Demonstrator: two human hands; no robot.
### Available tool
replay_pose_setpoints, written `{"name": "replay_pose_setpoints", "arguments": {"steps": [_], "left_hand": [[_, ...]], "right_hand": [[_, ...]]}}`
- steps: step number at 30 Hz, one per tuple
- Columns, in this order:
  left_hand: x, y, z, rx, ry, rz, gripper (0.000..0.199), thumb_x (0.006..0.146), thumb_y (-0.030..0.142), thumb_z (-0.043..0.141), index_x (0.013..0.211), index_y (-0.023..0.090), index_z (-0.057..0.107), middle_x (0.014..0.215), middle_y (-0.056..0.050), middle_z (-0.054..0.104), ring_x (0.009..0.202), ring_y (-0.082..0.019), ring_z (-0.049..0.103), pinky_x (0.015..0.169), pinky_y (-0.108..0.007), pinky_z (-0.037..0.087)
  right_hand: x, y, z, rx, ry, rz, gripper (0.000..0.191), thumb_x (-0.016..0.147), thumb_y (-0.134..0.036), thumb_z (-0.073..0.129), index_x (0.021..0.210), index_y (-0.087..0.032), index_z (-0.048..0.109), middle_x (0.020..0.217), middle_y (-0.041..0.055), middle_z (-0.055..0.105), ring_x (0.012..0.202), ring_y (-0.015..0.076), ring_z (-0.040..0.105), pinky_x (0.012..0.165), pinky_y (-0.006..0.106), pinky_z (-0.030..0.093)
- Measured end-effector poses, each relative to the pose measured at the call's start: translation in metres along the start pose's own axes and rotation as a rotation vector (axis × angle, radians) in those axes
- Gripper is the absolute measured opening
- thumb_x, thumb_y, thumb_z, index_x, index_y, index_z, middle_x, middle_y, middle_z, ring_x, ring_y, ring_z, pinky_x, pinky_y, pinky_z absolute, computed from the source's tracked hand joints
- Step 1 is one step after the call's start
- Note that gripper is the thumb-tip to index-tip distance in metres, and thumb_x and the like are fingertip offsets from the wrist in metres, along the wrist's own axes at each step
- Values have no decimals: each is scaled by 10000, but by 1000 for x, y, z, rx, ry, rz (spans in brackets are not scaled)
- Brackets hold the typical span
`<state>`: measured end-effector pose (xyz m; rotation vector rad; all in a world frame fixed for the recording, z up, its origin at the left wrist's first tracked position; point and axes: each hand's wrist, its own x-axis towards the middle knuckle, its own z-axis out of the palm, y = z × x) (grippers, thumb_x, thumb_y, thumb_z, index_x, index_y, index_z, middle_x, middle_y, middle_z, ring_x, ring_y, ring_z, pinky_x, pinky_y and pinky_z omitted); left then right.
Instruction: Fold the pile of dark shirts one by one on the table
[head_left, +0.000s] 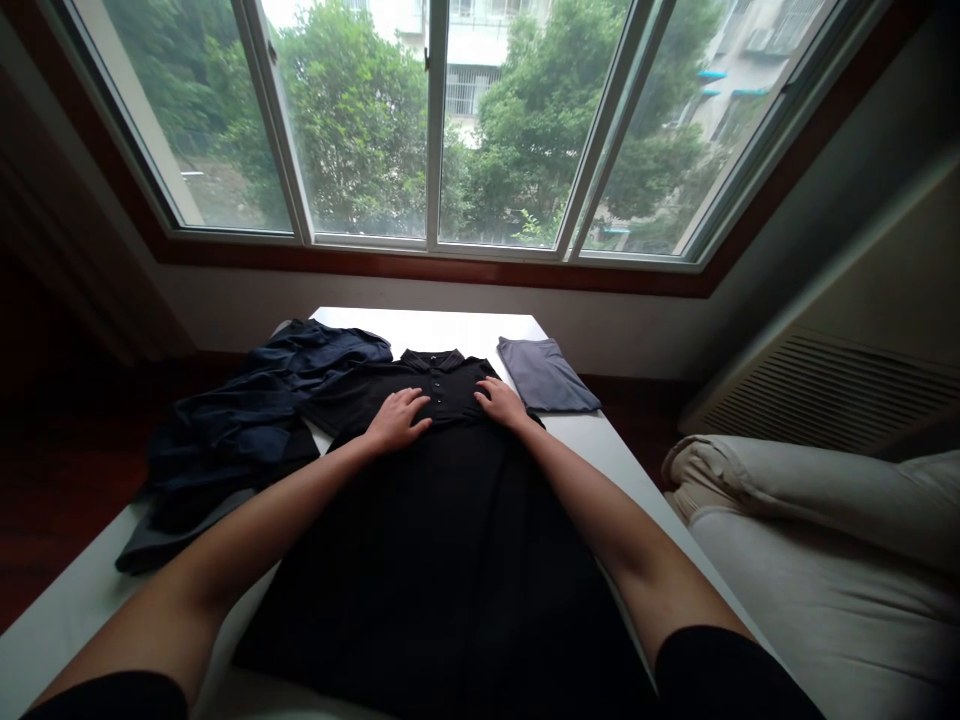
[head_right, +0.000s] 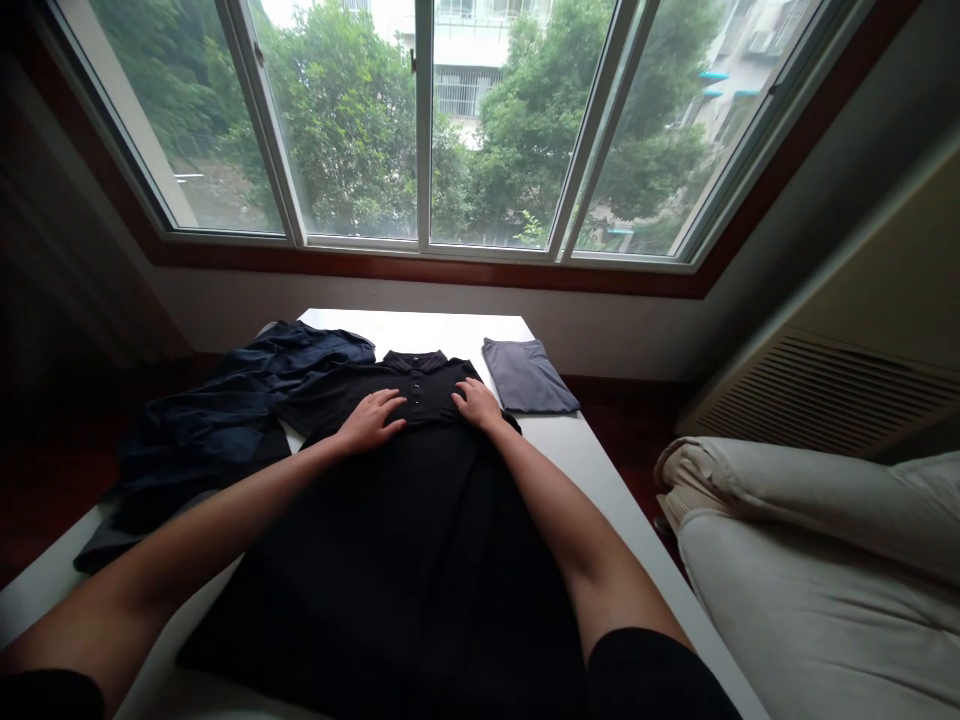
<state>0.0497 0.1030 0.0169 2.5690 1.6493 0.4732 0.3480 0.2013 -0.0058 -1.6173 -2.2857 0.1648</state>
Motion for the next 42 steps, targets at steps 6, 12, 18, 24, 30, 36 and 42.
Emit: {"name": "replay_pose_setpoints", "arguments": {"steps": [6,12,18,24,30,36,42], "left_hand": [[-116,72,-24,-169,-202,464,652,991,499,616,1593,311,452,1699,-72,337,1576,-308,281,1311,-542,176],[-192,126,-44,-226,-388,557,809,952,553,647,1659,305,340,1736,-84,227,1597,-348,219,1315,-572,125],[-217,142,-58,-277,-461,579,818,974,532,621,1683,328,268,1749,-69,155,1611,-345,158,1313,-593,80],[-212,133,-59,-304,-430,586,872,928,468,706,1678,348,278,1735,-65,227,1587,-345,254,1315,-562,151],[-163,74,-32,-199,-178,261,589,1008,437,602,1574,320,487,1706,-86,317,1568,-326,301,1284,-576,243],[-90,-14,-26,34,-13,-111,524,1001,436,567,1467,197,599,1641,-125,420,1528,-298,368,1288,-443,272],[-28,-49,-14,132,-58,-275,631,1013,530,491,1561,217,502,1695,-122,333,1569,-308,284,1276,-459,243]], "right_hand": [[-42,13,-11,-73,-133,-89,556,1063,-508,496,1561,-261,517,1662,62,372,1536,239,344,1268,344,273],[-57,-4,-9,-127,-197,-62,622,1097,-568,394,1645,-274,376,1722,73,230,1594,261,206,1298,405,160],[-72,-15,-18,-113,-169,-117,610,1088,-541,423,1624,-248,419,1699,85,292,1578,263,254,1293,419,202],[-118,-13,-19,-134,-69,-130,565,1083,-512,419,1590,-271,477,1665,64,369,1553,252,314,1287,411,243],[-147,-11,-15,-184,-93,3,650,1072,-591,405,1634,-264,406,1701,92,281,1585,302,227,1286,456,206],[-129,-23,-26,-141,-97,26,611,1067,-588,423,1577,-259,491,1653,100,381,1537,290,334,1256,425,284],[-74,-33,-22,-107,-74,-21,578,1077,-543,437,1577,-257,489,1677,82,339,1555,254,295,1273,382,240]]}}
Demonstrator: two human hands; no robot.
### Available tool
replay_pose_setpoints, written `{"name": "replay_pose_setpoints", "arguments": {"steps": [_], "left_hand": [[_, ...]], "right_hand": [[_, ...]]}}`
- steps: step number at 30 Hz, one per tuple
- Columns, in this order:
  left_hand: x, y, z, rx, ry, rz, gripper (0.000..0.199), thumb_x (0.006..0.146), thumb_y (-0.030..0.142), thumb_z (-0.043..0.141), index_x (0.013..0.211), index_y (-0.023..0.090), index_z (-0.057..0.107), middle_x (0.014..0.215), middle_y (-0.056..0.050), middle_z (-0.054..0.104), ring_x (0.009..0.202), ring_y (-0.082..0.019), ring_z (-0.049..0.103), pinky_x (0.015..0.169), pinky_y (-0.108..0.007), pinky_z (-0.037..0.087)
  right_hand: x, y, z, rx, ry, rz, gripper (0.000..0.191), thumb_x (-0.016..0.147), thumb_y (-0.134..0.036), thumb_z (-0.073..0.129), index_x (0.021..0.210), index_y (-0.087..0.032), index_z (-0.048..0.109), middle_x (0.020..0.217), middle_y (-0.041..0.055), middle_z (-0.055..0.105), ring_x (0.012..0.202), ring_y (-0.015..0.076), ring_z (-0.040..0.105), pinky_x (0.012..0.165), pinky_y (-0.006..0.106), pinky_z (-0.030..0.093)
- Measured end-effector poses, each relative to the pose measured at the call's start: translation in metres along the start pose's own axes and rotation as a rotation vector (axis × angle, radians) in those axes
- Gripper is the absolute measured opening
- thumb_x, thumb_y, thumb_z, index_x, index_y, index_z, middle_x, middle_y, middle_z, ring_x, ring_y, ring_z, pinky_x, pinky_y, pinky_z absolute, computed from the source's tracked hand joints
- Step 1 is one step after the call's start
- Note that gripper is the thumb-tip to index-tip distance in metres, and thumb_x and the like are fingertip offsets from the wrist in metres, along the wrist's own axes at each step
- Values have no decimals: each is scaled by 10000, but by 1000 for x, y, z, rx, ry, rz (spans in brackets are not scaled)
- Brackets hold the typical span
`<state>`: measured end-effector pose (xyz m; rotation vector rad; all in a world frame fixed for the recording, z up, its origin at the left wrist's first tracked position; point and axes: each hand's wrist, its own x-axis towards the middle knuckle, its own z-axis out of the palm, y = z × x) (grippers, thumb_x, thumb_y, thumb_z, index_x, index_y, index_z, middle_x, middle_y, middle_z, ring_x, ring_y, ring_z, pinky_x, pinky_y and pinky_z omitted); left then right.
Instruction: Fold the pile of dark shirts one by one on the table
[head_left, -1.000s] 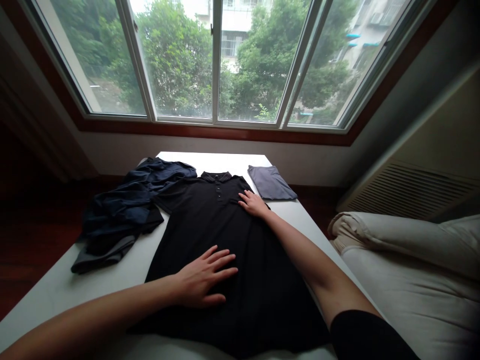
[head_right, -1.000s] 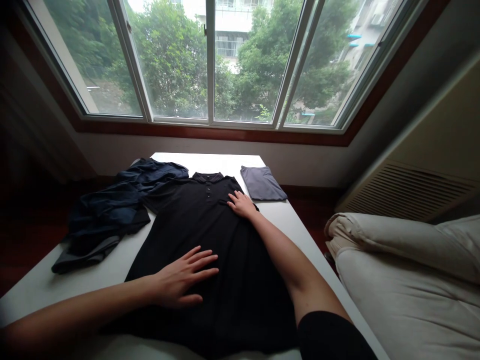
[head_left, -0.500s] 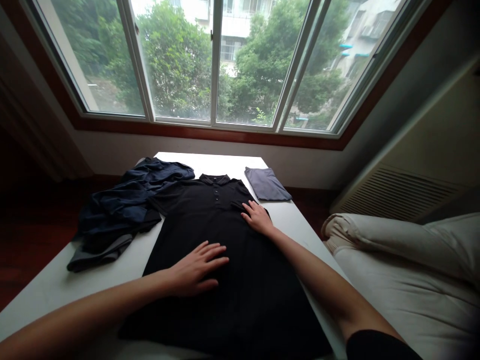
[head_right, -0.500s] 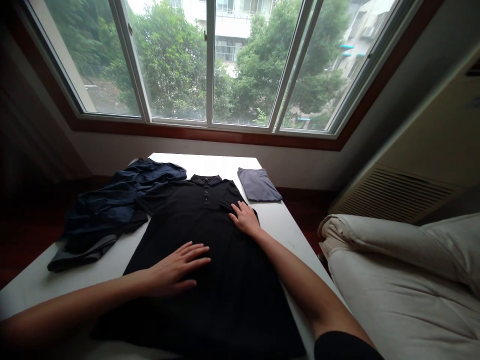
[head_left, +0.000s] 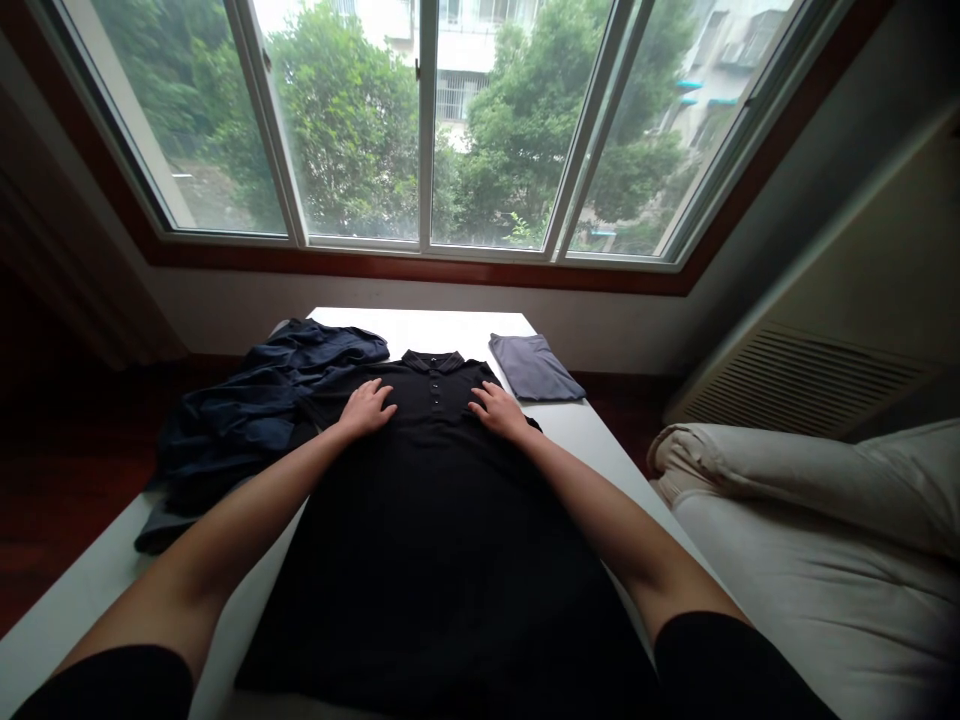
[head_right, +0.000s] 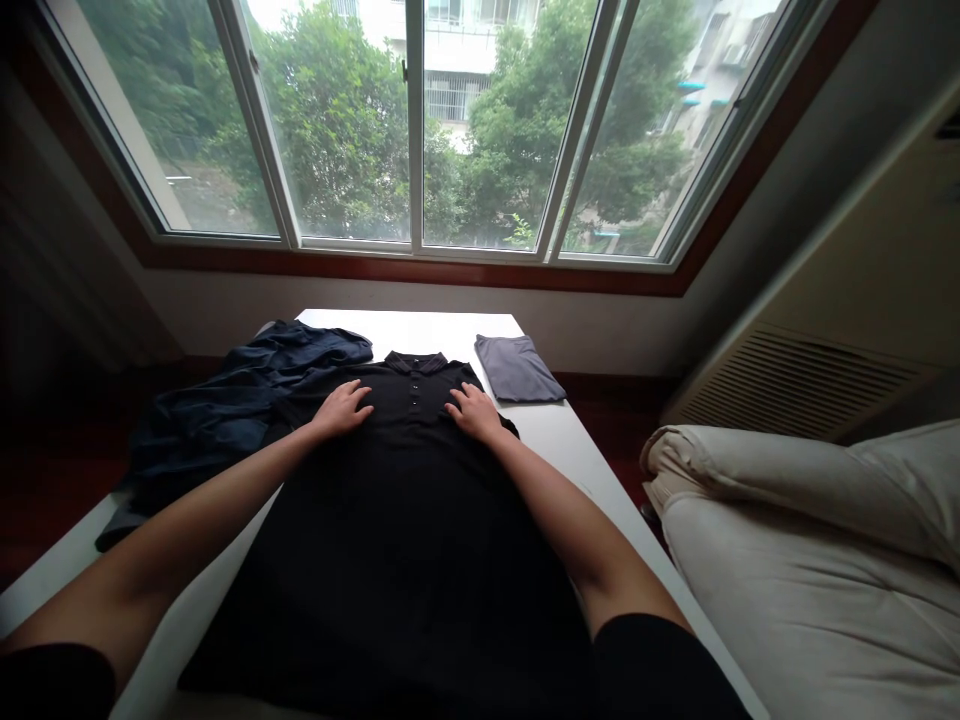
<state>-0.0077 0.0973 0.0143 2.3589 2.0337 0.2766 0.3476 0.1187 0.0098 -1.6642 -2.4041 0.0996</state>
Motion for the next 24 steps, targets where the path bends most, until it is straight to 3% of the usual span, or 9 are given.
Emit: {"name": "replay_pose_setpoints", "arguments": {"steps": [5,9,13,16,20,24], "left_hand": [[36,1,19,-27,-204,-134,840,981,760,326,1670,280,310,1752,-124,152,1614,-382,101,1244,-654,132],[48,-1,26,-18,-195,-114,835,987,763,266,1681,299,274,1762,-99,106,1622,-364,56,1248,-658,85],[51,0,21,-18,-123,-104,737,1027,675,277,1647,285,356,1745,-94,210,1609,-329,153,1262,-595,151],[48,-9,10,9,6,-134,629,1039,558,347,1562,240,490,1678,-111,373,1543,-301,314,1241,-481,273],[35,-41,-6,115,214,-363,547,987,467,459,1448,199,582,1529,-163,531,1395,-351,466,1140,-477,389],[14,-82,-15,220,187,-569,582,903,501,562,1379,167,590,1430,-224,578,1312,-408,516,1063,-529,427]], "right_hand": [[36,5,17,17,-141,78,666,1067,-655,379,1646,-326,359,1736,75,176,1603,296,154,1290,515,99],[49,11,24,34,-166,93,686,1065,-683,332,1658,-338,326,1746,64,130,1614,284,102,1290,513,48],[51,15,22,44,-159,100,684,1064,-674,343,1655,-330,337,1744,59,141,1613,281,108,1292,498,46],[48,15,22,46,-136,94,677,1067,-669,340,1652,-328,345,1741,57,162,1610,275,125,1293,486,49],[46,14,23,40,-135,104,673,1070,-658,345,1652,-321,345,1740,61,167,1610,276,118,1292,484,49],[46,13,24,39,-128,100,670,1073,-652,343,1650,-313,351,1738,68,176,1607,275,130,1291,479,54]]}}
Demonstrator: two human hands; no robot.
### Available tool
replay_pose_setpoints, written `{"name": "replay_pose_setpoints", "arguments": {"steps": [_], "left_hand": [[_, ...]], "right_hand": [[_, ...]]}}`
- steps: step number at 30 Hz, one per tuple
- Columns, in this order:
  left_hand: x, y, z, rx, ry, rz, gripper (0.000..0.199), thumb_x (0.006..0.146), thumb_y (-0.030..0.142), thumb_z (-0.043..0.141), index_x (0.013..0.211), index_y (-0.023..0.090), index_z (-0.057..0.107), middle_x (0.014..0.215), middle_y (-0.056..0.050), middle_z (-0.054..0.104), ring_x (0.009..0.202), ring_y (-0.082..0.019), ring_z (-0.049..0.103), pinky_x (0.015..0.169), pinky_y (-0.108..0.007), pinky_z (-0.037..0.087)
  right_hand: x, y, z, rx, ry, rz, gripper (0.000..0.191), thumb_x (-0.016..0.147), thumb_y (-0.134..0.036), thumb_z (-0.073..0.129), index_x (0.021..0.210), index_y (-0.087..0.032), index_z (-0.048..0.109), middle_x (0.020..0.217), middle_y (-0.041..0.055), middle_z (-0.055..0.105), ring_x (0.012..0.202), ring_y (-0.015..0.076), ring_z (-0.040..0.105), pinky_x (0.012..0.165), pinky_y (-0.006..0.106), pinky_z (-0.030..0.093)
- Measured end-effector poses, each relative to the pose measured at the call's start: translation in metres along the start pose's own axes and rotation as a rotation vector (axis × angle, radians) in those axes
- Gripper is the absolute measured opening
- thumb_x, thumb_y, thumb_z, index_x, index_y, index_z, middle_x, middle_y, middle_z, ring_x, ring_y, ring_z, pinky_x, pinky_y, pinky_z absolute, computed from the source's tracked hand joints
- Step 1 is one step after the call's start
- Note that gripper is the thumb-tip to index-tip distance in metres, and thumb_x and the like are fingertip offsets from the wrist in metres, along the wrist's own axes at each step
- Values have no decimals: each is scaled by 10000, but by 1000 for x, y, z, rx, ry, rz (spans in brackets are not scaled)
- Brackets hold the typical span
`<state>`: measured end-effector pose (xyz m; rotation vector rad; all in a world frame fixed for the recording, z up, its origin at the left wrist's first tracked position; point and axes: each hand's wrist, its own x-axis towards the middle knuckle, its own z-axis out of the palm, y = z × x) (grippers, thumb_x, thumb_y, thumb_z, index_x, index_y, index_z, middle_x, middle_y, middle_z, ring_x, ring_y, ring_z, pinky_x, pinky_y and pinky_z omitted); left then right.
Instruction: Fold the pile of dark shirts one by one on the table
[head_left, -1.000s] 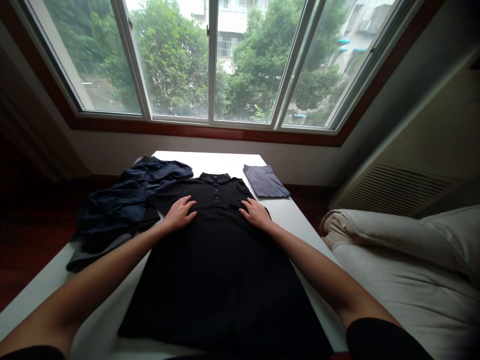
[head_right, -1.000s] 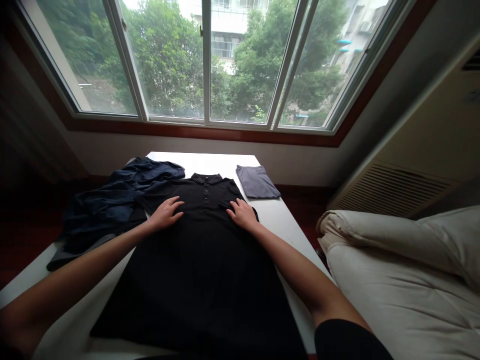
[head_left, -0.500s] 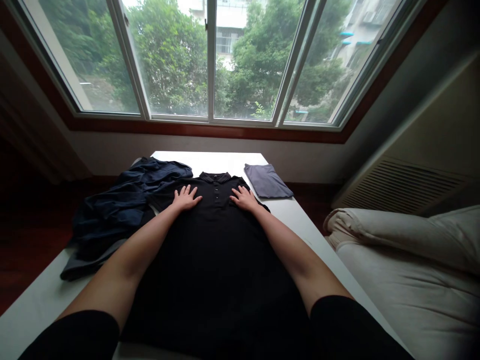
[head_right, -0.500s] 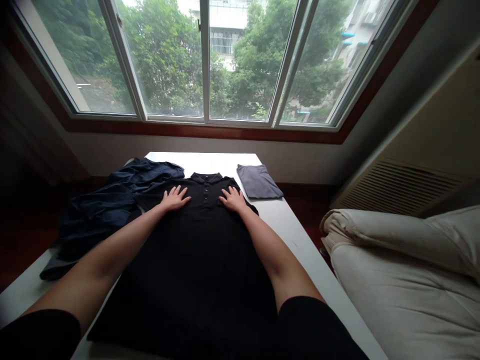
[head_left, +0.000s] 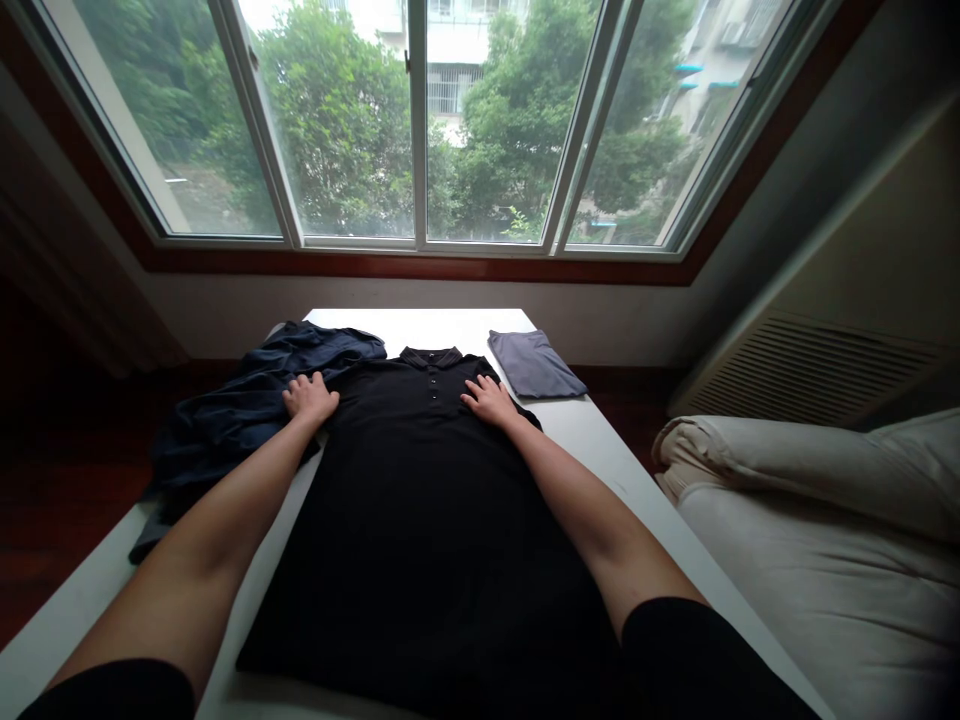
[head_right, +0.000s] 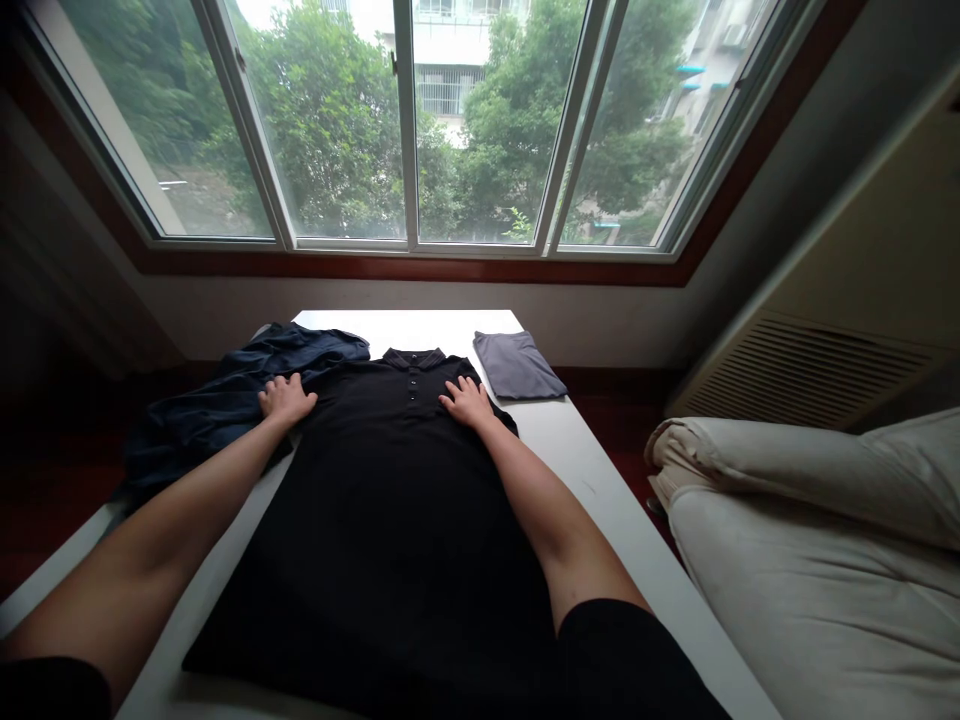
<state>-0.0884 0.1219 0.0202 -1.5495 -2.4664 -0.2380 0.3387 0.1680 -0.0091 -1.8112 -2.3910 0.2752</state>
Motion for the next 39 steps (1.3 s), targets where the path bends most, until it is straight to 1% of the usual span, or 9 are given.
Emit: {"name": "replay_pose_setpoints", "arguments": {"steps": [6,11,22,24,27,29,32,35,39], "left_hand": [[11,-51,-1,-57,-209,5,581,860,601,619,1265,186,654,1371,-203,643,1282,-430,562,1040,-540,462],[31,-59,-13,-346,-303,-52,374,873,398,683,1161,161,688,1199,-162,738,1135,-372,668,964,-445,521],[45,-2,-55,-569,-174,-4,297,851,342,746,1067,148,690,991,-116,728,960,-296,696,872,-394,548],[35,19,-64,-721,-253,45,323,863,379,744,1086,156,675,943,-83,712,844,-235,693,801,-351,571],[17,50,-69,-983,-553,190,443,936,502,667,1238,181,623,959,-67,713,753,-183,693,725,-319,596],[7,67,-65,-923,-597,304,469,999,541,561,1320,200,592,1024,-80,730,816,-192,719,752,-317,603],[-3,83,-48,-603,-394,334,402,1027,458,495,1287,187,641,1170,-120,726,1062,-248,705,934,-354,566],[-12,87,-24,-454,-316,307,431,969,417,559,1301,165,667,1396,-165,636,1350,-332,547,1141,-422,422],[-23,88,9,-352,-302,315,644,962,522,537,1511,184,536,1648,-174,396,1523,-390,327,1230,-529,269]], "right_hand": [[2,1,3,-13,16,0,665,1073,-648,349,1642,-306,367,1729,81,206,1600,285,156,1287,490,73],[4,3,5,-12,25,-11,661,1070,-647,356,1637,-307,376,1724,85,223,1596,295,166,1285,508,85],[5,4,6,-18,31,-14,658,1070,-644,352,1638,-312,372,1723,79,229,1596,299,171,1287,505,93],[5,4,6,-16,34,-15,652,1070,-639,361,1635,-314,376,1721,80,234,1594,301,176,1285,509,102],[4,3,6,-16,31,-14,645,1072,-632,365,1634,-316,376,1720,80,235,1592,299,180,1285,506,108],[4,3,6,-14,29,-13,646,1072,-634,363,1633,-315,378,1720,79,236,1594,296,178,1286,503,108],[3,3,5,-13,26,-13,655,1070,-639,357,1635,-309,374,1722,79,230,1596,292,170,1287,499,105],[3,3,4,-13,24,-14,655,1069,-637,359,1635,-308,375,1722,76,231,1596,289,173,1288,495,109],[4,4,6,-10,31,-16,651,1066,-637,367,1632,-315,380,1719,75,239,1595,289,175,1289,499,101]]}}
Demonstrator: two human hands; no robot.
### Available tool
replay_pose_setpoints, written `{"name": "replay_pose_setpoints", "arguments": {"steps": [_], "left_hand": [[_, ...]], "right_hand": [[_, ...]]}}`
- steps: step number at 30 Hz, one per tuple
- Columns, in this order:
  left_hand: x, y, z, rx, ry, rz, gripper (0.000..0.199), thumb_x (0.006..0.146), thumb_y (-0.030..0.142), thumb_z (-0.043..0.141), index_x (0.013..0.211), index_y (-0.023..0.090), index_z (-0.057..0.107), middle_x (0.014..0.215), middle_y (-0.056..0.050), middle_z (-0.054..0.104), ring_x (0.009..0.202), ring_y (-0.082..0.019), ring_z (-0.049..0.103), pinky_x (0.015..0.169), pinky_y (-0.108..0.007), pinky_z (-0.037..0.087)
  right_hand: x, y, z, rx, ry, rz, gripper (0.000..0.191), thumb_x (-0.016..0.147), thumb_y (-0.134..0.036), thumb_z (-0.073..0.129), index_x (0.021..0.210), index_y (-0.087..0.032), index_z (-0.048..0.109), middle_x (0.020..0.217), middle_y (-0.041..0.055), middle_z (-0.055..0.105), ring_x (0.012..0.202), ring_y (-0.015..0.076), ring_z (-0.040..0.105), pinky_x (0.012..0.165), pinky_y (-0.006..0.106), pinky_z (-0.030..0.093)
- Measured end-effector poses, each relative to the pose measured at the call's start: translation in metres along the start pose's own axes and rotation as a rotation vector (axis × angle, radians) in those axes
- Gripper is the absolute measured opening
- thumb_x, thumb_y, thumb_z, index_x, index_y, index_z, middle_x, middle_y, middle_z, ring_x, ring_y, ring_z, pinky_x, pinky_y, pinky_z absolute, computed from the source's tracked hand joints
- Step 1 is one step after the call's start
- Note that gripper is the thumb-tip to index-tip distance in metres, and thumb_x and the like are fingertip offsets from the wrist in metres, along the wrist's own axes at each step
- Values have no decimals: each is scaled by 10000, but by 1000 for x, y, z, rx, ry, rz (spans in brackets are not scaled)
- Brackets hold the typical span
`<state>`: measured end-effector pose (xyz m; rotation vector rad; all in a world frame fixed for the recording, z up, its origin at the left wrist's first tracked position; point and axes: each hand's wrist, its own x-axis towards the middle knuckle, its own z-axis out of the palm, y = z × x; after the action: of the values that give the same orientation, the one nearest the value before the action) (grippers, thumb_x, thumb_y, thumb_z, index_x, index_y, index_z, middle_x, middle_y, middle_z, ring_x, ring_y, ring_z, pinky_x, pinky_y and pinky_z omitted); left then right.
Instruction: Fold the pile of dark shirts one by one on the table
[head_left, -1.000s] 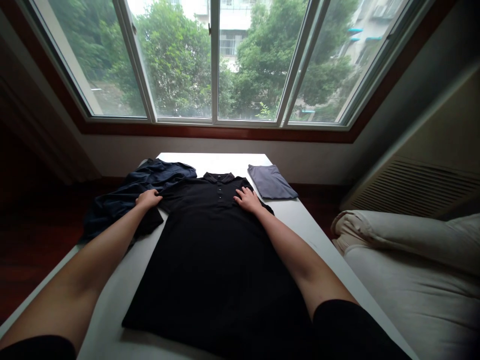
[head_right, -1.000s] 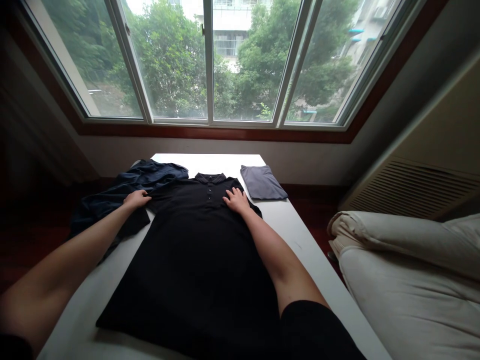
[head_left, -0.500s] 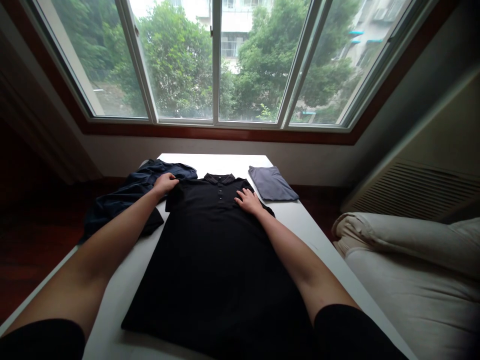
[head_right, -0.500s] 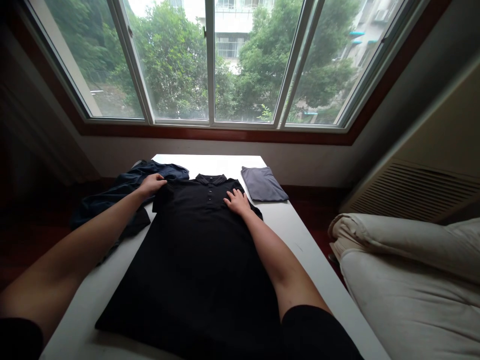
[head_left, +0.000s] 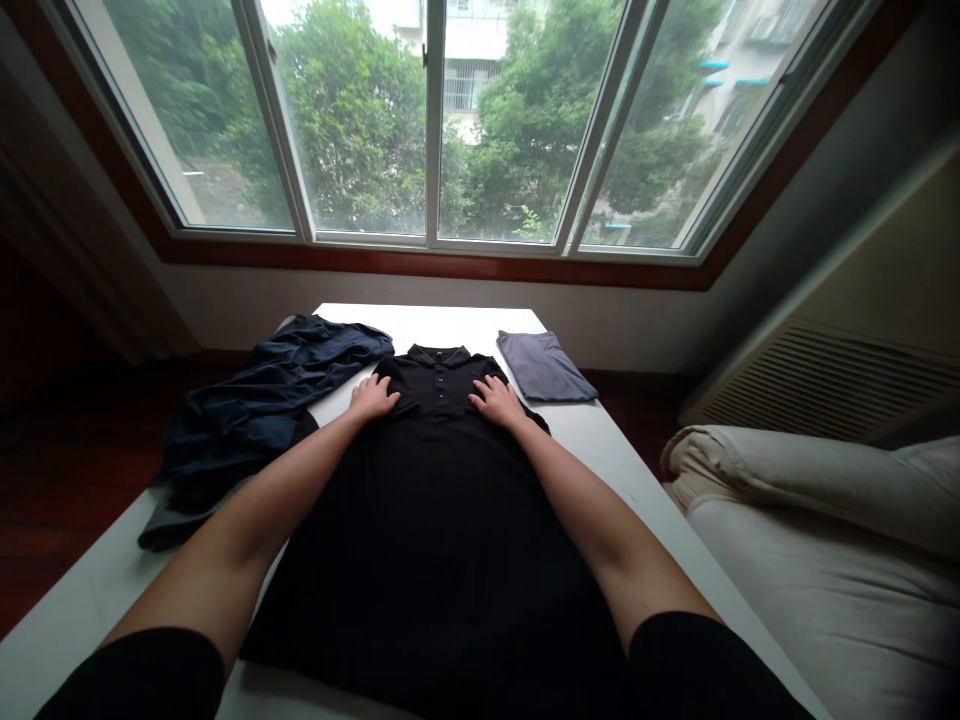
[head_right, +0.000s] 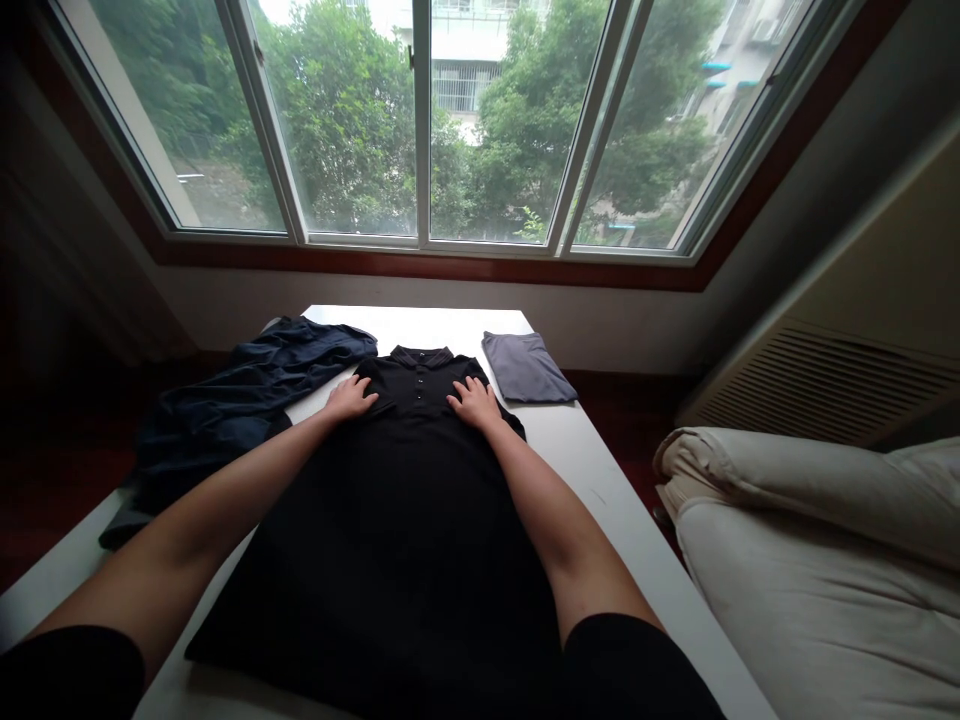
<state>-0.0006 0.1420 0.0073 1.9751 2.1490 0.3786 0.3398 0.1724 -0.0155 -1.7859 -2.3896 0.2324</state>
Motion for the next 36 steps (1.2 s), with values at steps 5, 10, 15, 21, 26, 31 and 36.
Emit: {"name": "replay_pose_setpoints", "arguments": {"steps": [5,10,15,21,26,31,36], "left_hand": [[14,-16,15,142,-8,-81,779,1013,665,297,1645,213,363,1743,-145,190,1593,-409,151,1244,-627,151],[29,-17,12,161,54,-204,770,1008,622,321,1619,160,406,1711,-192,266,1559,-435,233,1213,-643,228],[35,4,18,148,183,25,662,1044,509,342,1616,180,399,1715,-158,275,1578,-343,233,1263,-552,192],[55,0,12,102,-10,31,715,1044,571,370,1618,145,392,1717,-198,242,1591,-389,195,1258,-571,195],[46,13,-3,125,67,123,576,1047,438,457,1538,141,501,1679,-177,347,1565,-351,267,1279,-531,171],[-13,82,-7,33,109,520,411,1028,322,511,1405,195,615,1443,-129,593,1277,-267,595,1111,-371,446],[-136,164,13,43,-132,1279,230,1007,347,571,1175,254,697,1092,-54,687,964,-220,673,846,-343,538]], "right_hand": [[1,1,0,11,-15,18,689,1049,-677,379,1632,-310,384,1744,80,138,1614,297,86,1293,483,87],[8,8,-6,20,-45,25,717,1040,-701,385,1631,-295,393,1733,108,173,1603,311,152,1291,482,129],[20,26,-10,-50,34,-90,627,1074,-606,406,1615,-289,431,1728,73,210,1598,273,183,1300,422,150],[30,32,-11,-32,-19,-82,642,1071,-602,432,1630,-290,405,1715,68,251,1583,258,238,1288,402,211],[27,34,-19,-64,92,-128,491,1069,-466,491,1505,-260,580,1645,68,398,1528,257,338,1276,393,242],[44,49,-32,12,125,26,416,1059,-366,488,1417,-225,644,1462,87,598,1350,248,537,1165,346,400],[74,56,-42,18,73,64,404,1038,-328,505,1396,-218,658,1396,109,633,1287,273,583,1114,359,446]]}}
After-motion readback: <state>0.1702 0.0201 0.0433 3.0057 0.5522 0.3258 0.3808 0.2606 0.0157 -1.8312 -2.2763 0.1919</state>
